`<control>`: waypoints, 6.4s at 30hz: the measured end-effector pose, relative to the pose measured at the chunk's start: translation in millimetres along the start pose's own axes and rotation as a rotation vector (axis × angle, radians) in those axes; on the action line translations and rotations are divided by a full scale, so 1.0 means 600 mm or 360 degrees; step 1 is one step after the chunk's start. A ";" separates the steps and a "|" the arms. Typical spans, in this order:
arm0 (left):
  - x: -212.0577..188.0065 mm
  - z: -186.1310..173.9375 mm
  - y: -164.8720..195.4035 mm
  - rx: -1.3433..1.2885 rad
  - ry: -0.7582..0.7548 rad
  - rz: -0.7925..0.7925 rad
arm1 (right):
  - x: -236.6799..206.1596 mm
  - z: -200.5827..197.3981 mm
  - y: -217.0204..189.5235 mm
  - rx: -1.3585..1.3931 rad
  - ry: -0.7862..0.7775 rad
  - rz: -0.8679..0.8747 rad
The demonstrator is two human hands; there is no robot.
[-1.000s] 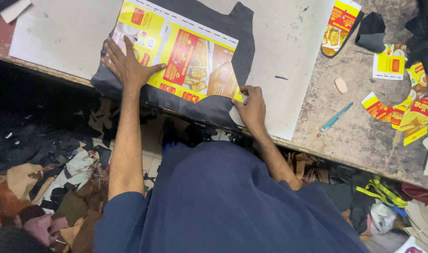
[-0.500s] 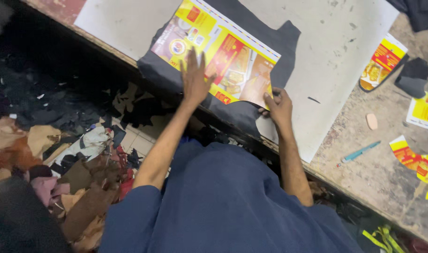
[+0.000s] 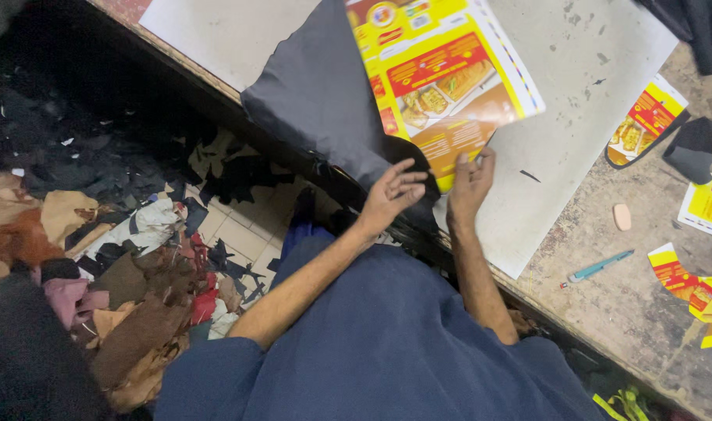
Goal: The person places a printed paper template on a dark leather sheet, smooths it, and uses a utility knife to cut the leather along the template edges. After cutting, the person removes the template and sets the cut leather piece aside, then repeats the process with a second leather sheet.
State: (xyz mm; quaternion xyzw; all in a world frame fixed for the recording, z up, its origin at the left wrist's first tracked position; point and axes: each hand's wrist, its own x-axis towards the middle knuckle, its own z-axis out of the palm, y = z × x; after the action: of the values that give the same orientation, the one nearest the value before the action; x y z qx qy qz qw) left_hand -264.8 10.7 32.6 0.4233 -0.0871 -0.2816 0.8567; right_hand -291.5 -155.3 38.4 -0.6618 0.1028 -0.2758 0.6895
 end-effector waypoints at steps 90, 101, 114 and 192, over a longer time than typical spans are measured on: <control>0.506 -0.358 0.395 0.2564 -0.0735 0.0792 | 0.010 0.152 -0.036 -0.1224 0.0330 0.1046; 0.513 -0.308 0.440 0.2922 -0.0953 0.0614 | 0.027 0.218 -0.027 -0.1319 0.0803 0.0834; 0.472 -0.251 0.415 0.3691 -0.1120 0.0481 | 0.097 0.497 -0.083 -0.1248 -0.0623 -0.0428; 0.779 -0.356 0.389 0.2635 -0.0423 0.0936 | 0.281 0.058 0.064 -0.2035 0.0747 0.0269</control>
State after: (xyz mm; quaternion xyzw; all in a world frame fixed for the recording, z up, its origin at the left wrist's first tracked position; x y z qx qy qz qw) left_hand 299.5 7.7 38.0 0.8313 -0.4668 0.0562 0.2964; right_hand -124.8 -213.7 42.3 -0.8511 0.4436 -0.2423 0.1419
